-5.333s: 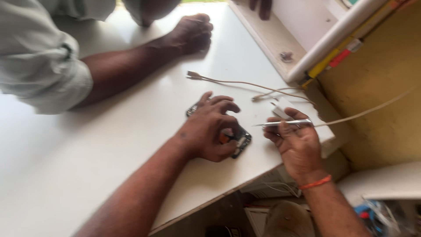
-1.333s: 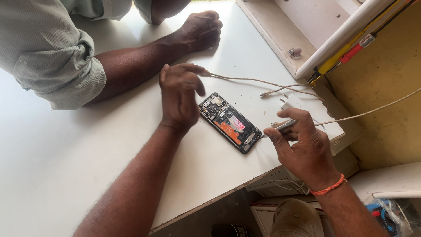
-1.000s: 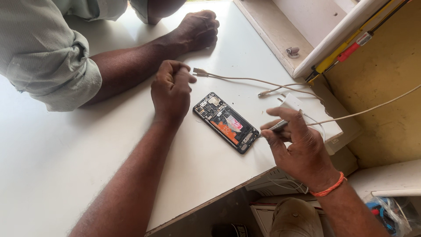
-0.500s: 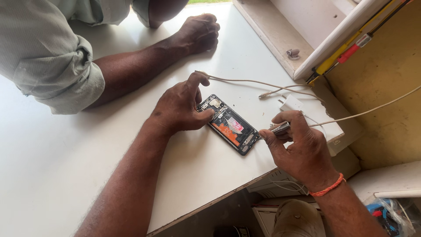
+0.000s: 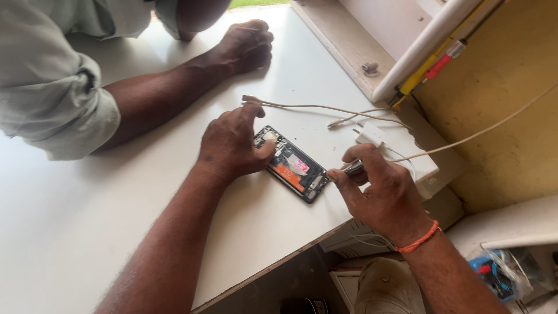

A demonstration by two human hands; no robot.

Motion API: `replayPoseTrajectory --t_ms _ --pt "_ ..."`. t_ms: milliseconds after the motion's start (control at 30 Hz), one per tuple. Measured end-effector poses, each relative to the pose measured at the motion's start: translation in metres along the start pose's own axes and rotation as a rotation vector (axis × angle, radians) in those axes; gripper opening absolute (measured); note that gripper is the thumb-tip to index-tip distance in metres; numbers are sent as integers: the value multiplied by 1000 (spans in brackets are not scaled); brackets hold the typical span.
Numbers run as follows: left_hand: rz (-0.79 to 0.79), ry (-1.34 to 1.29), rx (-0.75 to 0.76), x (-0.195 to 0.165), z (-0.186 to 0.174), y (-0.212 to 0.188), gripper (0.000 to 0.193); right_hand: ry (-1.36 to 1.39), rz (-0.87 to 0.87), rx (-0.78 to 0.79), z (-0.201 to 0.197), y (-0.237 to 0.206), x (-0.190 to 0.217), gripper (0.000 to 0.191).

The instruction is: The person works on a disassembled smartphone at a repair bench, using a screwdriver to unscrew and adjust internal components while holding the phone steady. They then pick up a red phone housing, align it with the device, and press the parts together, with a spray can and other phones on the bench nearby.

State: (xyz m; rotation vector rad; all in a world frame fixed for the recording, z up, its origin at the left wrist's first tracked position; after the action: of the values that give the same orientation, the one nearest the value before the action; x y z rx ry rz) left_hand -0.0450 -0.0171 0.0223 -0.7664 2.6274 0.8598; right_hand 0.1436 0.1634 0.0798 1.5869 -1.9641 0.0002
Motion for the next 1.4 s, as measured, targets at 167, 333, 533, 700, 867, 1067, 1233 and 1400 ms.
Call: replayPoseTrajectory --t_ms 167,333,533,700,867,1067,1233,1400 --pt "69 -84 -203 -4 -5 -1 35 60 4 40 0 -1 -4 34" --pt "312 -353 -187 -33 -6 -7 24 294 -28 122 1 1 -1 25" --pt "385 -340 186 -61 7 -8 18 28 17 98 -2 11 0 30" --pt "416 -334 170 -60 5 -6 17 50 -6 113 -5 16 -2 30" --pt "376 -314 227 -60 6 -6 19 169 104 141 -2 12 -8 26" --pt "361 -315 244 -61 5 -6 19 64 -47 51 -5 12 -2 29" --pt "347 -318 255 -60 6 -5 20 112 -5 120 -8 13 6 21" --pt "380 -332 223 -61 4 -6 22 80 23 141 -9 18 7 25"
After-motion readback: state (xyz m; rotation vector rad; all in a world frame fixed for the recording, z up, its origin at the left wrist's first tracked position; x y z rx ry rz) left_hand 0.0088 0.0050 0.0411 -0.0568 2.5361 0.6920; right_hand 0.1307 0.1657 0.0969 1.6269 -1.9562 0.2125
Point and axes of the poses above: each hand's wrist, its own y-axis towards the middle knuckle, its own z-axis out of the palm, x = y × z, the point moved 2 cm from there along y, towards the middle knuckle, and after that the axes turned 14 degrees about z, right-handed, at the moved point
